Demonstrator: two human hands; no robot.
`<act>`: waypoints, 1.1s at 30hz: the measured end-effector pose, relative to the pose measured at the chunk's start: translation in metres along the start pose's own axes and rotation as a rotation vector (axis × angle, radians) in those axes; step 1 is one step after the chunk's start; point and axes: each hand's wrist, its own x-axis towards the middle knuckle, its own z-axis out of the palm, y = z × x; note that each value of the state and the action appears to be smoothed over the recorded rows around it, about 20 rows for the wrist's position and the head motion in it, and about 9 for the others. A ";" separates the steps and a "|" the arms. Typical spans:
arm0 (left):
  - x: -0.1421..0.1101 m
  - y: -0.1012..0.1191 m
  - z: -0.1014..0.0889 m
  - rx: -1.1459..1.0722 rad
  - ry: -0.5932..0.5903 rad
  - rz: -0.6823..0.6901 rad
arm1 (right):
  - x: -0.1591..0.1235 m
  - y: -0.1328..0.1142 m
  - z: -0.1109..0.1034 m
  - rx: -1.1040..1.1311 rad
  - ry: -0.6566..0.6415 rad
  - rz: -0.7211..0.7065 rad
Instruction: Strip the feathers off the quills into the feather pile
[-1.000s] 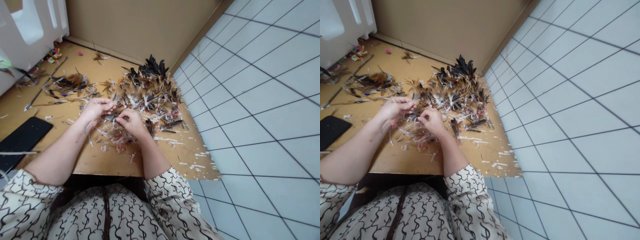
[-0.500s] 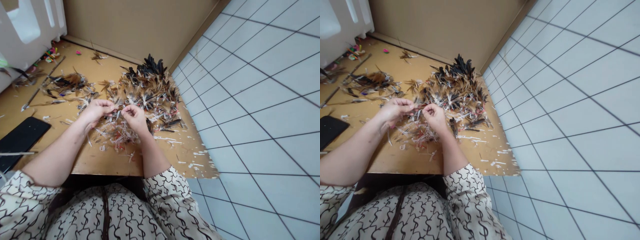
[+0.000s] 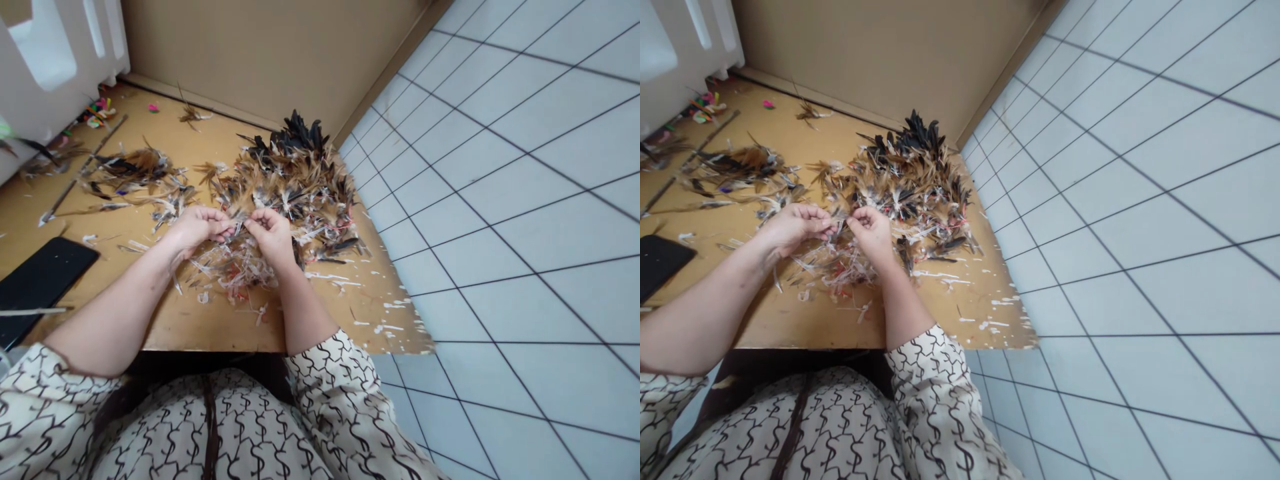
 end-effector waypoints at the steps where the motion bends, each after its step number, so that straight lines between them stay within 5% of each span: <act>1: 0.000 0.000 0.000 -0.003 0.026 0.008 | 0.001 0.001 -0.001 0.028 0.008 0.009; 9: 0.001 0.003 0.000 0.000 0.255 0.188 | -0.001 0.004 0.002 -0.035 0.054 -0.044; 16: -0.004 0.003 0.003 -0.009 -0.021 0.032 | -0.006 0.010 0.007 -0.445 0.088 -0.266; 20: -0.005 0.001 0.005 0.003 -0.035 -0.031 | -0.007 0.012 0.009 -0.580 0.091 -0.328; 28: -0.001 0.006 -0.005 0.148 0.104 0.063 | -0.004 0.010 0.007 -0.364 0.074 -0.275; 31: 0.000 0.006 -0.013 0.370 0.183 0.077 | 0.002 0.010 0.003 -0.276 0.140 -0.245; 33: 0.003 0.004 -0.018 0.543 0.277 0.217 | 0.005 0.007 -0.004 -0.232 0.173 -0.215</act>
